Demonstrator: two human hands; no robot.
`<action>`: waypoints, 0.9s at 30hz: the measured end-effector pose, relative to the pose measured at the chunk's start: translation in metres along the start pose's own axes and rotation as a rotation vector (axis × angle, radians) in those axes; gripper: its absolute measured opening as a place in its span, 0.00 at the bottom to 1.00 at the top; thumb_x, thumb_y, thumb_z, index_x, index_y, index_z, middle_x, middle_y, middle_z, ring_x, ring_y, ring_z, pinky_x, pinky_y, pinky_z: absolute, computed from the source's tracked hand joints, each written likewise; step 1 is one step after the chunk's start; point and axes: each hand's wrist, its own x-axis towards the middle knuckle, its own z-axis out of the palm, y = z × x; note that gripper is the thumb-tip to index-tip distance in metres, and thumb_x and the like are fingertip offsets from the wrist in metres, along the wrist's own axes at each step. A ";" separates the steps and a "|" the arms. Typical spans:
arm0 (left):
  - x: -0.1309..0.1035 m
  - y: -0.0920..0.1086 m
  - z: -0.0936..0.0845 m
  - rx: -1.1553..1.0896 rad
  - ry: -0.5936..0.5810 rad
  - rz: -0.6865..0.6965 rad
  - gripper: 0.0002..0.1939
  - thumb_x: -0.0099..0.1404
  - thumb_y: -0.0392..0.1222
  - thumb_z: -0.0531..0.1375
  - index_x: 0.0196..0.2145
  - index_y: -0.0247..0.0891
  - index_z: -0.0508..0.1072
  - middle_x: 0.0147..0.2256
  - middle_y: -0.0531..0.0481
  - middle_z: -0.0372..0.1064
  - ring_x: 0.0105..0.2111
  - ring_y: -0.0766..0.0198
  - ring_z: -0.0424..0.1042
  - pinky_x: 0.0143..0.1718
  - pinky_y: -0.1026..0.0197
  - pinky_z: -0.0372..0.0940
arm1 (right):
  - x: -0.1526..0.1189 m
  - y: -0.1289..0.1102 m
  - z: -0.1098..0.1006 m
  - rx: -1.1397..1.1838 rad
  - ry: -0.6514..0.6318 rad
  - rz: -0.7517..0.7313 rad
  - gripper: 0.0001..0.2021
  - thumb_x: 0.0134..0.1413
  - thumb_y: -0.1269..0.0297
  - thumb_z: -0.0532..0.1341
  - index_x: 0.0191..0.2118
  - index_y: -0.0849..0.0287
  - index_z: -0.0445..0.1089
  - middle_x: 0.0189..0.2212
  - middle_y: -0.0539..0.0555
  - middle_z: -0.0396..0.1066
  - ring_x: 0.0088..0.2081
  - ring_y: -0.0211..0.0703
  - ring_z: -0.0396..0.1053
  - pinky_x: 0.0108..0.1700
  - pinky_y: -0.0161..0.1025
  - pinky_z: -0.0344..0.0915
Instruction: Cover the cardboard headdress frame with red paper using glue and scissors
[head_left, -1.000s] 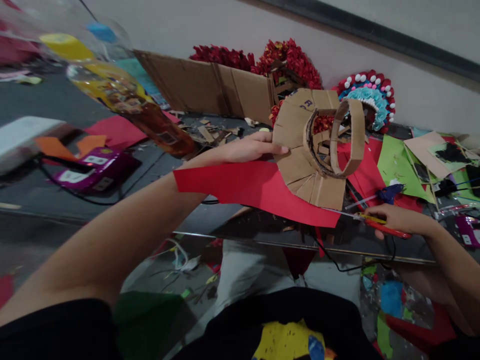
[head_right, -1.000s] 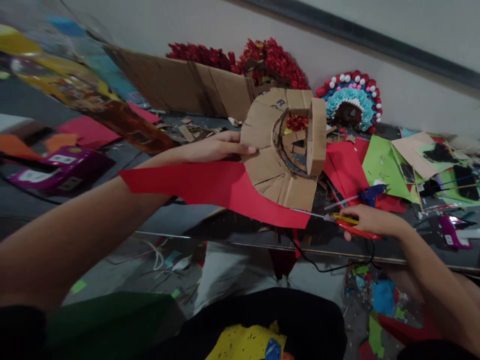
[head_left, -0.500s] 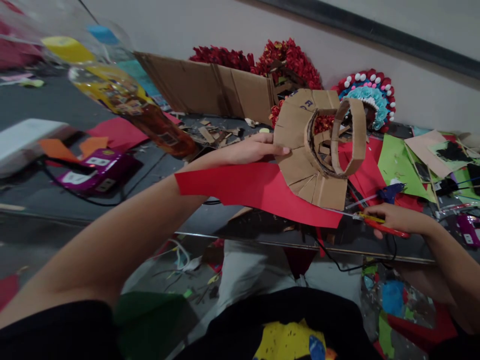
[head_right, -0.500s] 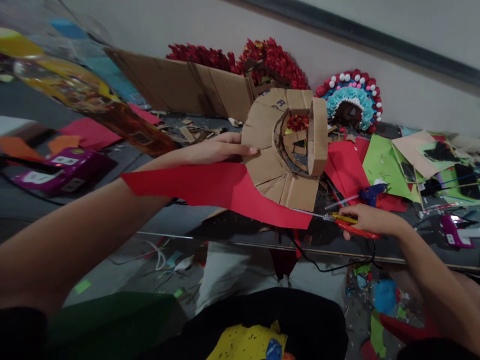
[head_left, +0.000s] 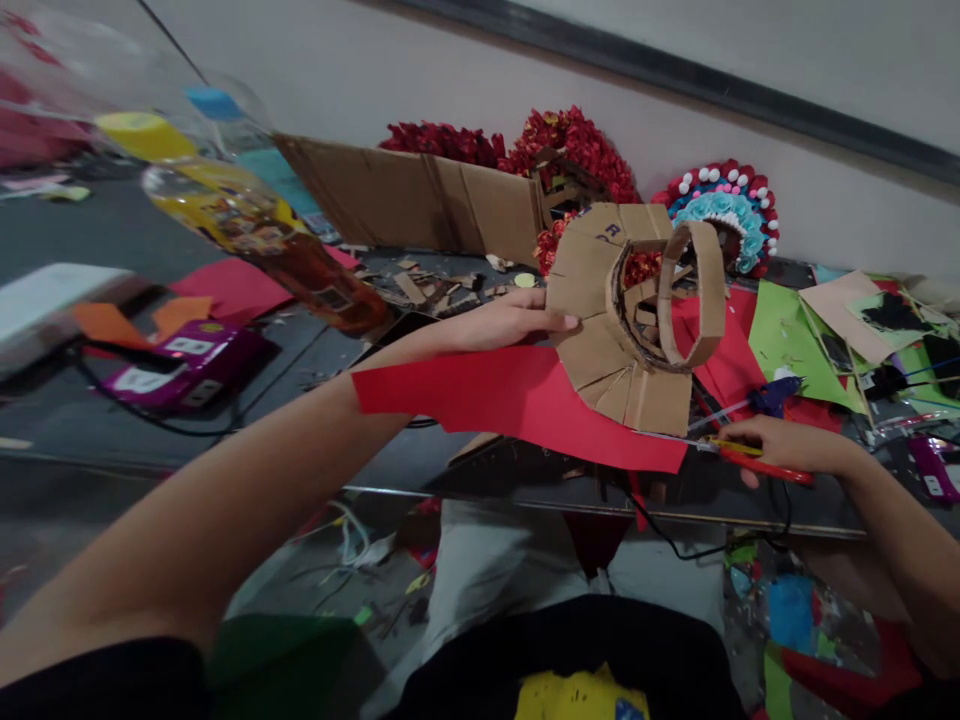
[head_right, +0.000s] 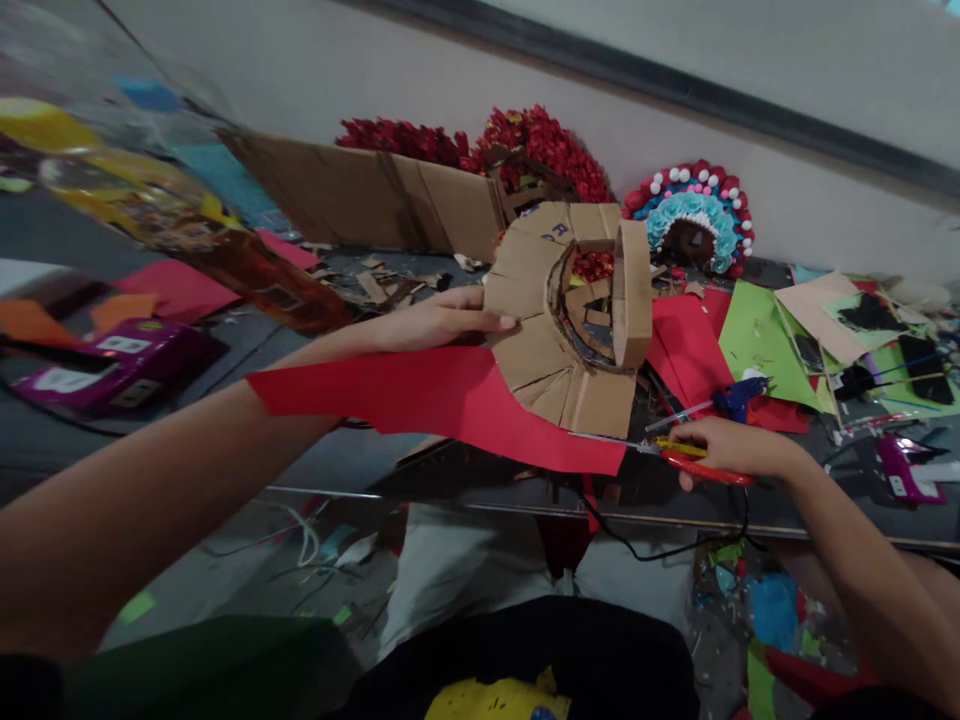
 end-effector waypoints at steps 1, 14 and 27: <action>0.000 0.000 0.000 -0.005 -0.001 -0.004 0.12 0.50 0.42 0.65 0.34 0.37 0.74 0.33 0.49 0.75 0.42 0.55 0.72 0.44 0.56 0.67 | 0.000 0.000 0.000 0.003 -0.005 -0.001 0.07 0.41 0.65 0.61 0.31 0.58 0.68 0.26 0.48 0.72 0.31 0.41 0.66 0.32 0.34 0.59; 0.001 -0.003 0.001 -0.022 -0.001 0.017 0.19 0.49 0.46 0.66 0.39 0.37 0.74 0.37 0.47 0.75 0.42 0.54 0.73 0.44 0.55 0.67 | 0.004 -0.009 0.002 -0.017 0.004 -0.033 0.07 0.44 0.62 0.61 0.31 0.57 0.67 0.26 0.48 0.71 0.31 0.41 0.67 0.31 0.34 0.59; 0.002 -0.006 0.002 -0.031 -0.010 0.052 0.20 0.49 0.48 0.66 0.39 0.37 0.75 0.37 0.46 0.76 0.42 0.54 0.73 0.46 0.54 0.66 | 0.005 -0.011 0.004 -0.011 -0.016 -0.053 0.02 0.48 0.66 0.57 0.30 0.57 0.65 0.24 0.47 0.71 0.30 0.40 0.67 0.32 0.33 0.58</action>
